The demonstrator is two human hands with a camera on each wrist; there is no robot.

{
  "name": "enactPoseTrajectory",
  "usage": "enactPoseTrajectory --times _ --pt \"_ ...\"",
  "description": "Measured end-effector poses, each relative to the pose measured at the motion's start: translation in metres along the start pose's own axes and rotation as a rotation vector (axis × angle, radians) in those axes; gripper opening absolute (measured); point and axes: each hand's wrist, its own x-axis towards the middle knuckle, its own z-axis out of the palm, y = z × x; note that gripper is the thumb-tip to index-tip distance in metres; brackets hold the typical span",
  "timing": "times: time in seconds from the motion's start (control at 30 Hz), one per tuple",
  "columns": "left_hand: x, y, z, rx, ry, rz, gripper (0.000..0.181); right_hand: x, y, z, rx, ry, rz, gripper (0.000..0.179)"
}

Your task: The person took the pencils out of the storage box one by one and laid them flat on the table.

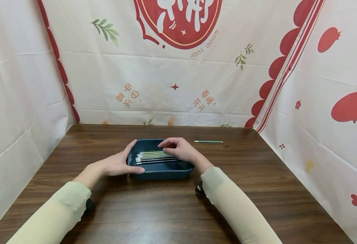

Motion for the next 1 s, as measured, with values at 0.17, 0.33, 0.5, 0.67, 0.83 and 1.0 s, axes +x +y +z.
enactPoseTrajectory --times 0.17,0.33,0.5,0.67,0.83,1.0 --pt "-0.0020 0.0016 -0.0011 -0.005 -0.002 -0.007 0.134 0.0007 -0.0005 0.0018 -0.070 -0.096 0.055 0.026" --pt "-0.0040 0.0031 -0.0006 -0.005 0.004 -0.006 0.133 0.0007 -0.0005 0.0038 -0.148 -0.159 0.078 0.028" --pt "-0.0048 0.0043 -0.0001 -0.007 0.008 -0.003 0.131 0.0008 -0.0016 0.0054 -0.176 -0.185 0.099 0.028" --pt "-0.0049 0.0045 0.0004 -0.013 0.006 -0.004 0.130 0.0011 -0.0021 0.0070 -0.208 -0.205 0.119 0.029" --pt "-0.0043 0.0033 0.0008 -0.011 0.005 -0.001 0.130 0.0010 -0.0032 0.0084 -0.248 -0.221 0.124 0.029" --pt "-0.0038 0.0029 0.0007 -0.008 0.004 0.001 0.131 0.0012 -0.0045 0.0091 -0.289 -0.238 0.114 0.031"
